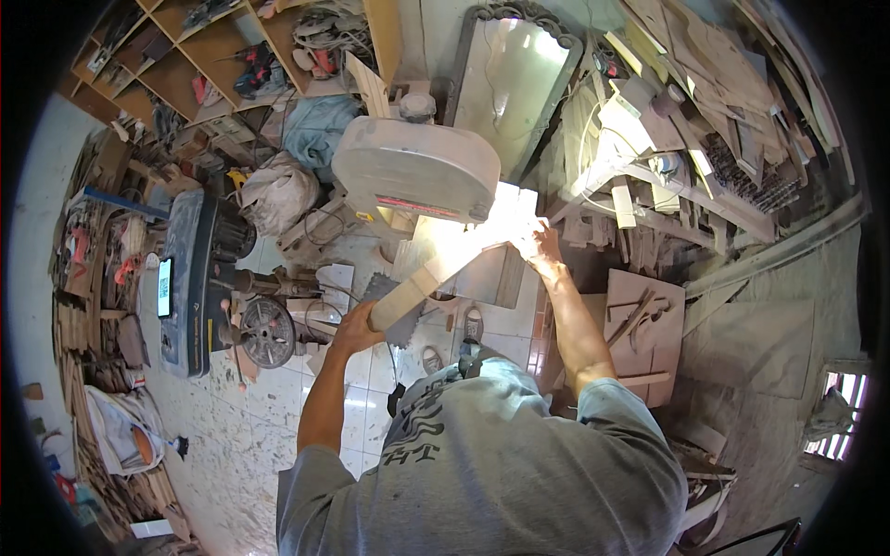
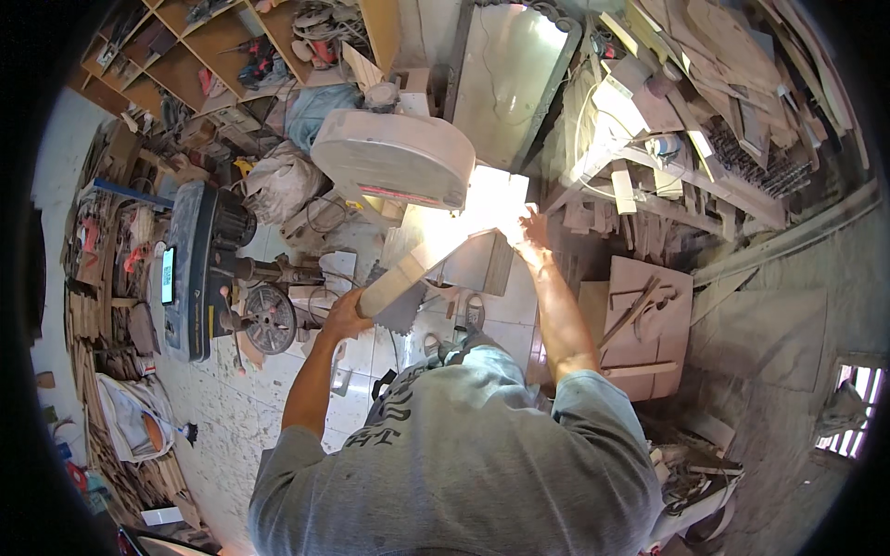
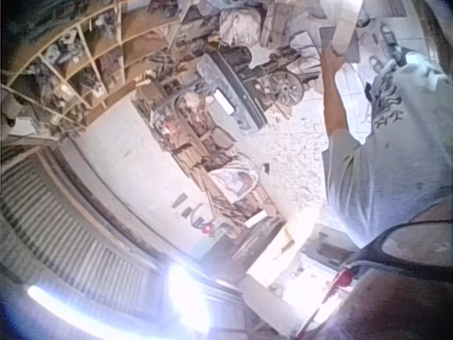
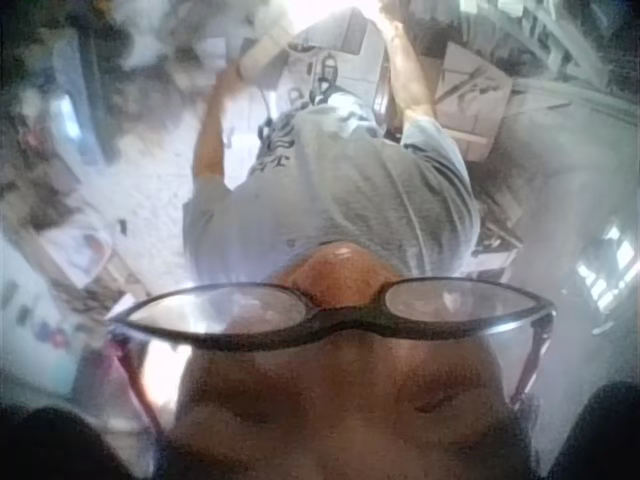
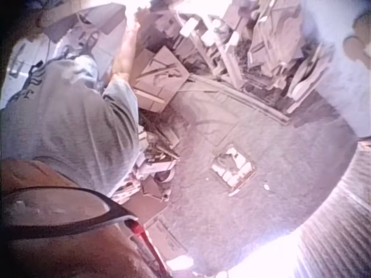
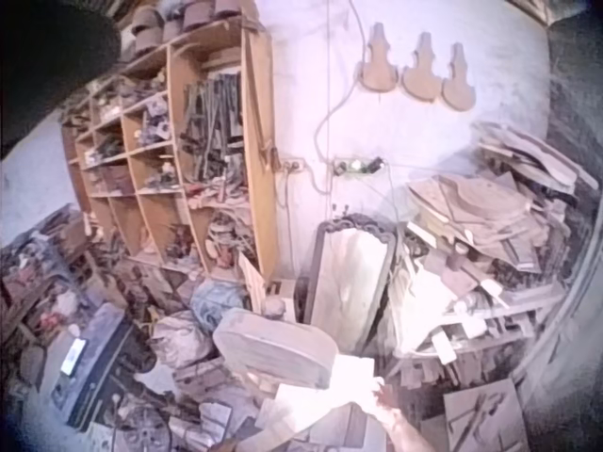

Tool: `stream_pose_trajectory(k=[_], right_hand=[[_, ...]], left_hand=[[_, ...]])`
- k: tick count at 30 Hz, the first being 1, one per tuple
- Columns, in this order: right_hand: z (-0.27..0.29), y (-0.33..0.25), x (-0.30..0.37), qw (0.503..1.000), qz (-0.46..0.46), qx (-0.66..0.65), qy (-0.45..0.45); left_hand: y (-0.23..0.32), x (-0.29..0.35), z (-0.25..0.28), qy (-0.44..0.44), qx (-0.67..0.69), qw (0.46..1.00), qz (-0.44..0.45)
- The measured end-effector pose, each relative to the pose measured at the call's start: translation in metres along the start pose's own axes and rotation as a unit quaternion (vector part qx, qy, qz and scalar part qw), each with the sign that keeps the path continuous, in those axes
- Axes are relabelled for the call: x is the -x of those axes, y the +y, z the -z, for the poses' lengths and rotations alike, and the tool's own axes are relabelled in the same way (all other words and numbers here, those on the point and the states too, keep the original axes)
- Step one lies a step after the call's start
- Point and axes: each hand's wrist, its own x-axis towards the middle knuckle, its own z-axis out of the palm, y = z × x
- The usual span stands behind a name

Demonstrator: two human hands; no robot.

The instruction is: The person uses a band saw to cut a curved profile into a wooden guitar neck, guiding the workpiece through the blade with both hands.

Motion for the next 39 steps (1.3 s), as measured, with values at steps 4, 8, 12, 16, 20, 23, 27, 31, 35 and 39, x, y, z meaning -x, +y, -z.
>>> stream_pose_trajectory(k=[4,8,12,16,20,23,27,31,35,39], right_hand=[[-0.003,0.006,-0.003,1.000,-0.002,0.017,-0.018],[0.001,0.009,0.004,1.000,0.007,0.021,-0.002],[0.016,0.009,0.032,0.998,-0.012,0.024,-0.050],[0.042,-0.009,0.069,0.997,-0.054,0.000,-0.057],[0.072,-0.028,0.100,0.993,-0.098,-0.041,-0.049],[0.085,-0.045,0.118,0.979,-0.177,-0.042,-0.097],[0.101,-0.069,0.141,0.980,-0.135,0.031,-0.144],[0.116,-0.081,0.154,0.960,-0.165,0.004,-0.225],[0.147,-0.079,0.190,0.947,-0.209,-0.033,-0.243],[0.152,-0.082,0.237,0.928,-0.264,-0.055,-0.256]], left_hand=[[0.001,-0.003,-0.001,-0.029,0.003,0.999,0.020],[0.007,-0.001,-0.003,-0.013,0.000,1.000,-0.003],[0.018,0.010,-0.008,-0.055,0.029,0.998,0.000],[0.027,0.030,-0.018,-0.070,0.010,0.998,-0.006],[0.033,0.053,-0.026,-0.078,0.027,0.997,-0.002],[0.040,0.066,-0.026,-0.082,0.014,0.996,-0.023],[0.051,0.067,-0.020,-0.130,-0.013,0.991,-0.026],[0.067,0.053,-0.011,-0.157,-0.032,0.982,-0.098],[0.070,0.024,-0.004,-0.244,0.005,0.961,-0.130],[0.040,-0.026,-0.013,-0.212,0.187,0.950,-0.134]])
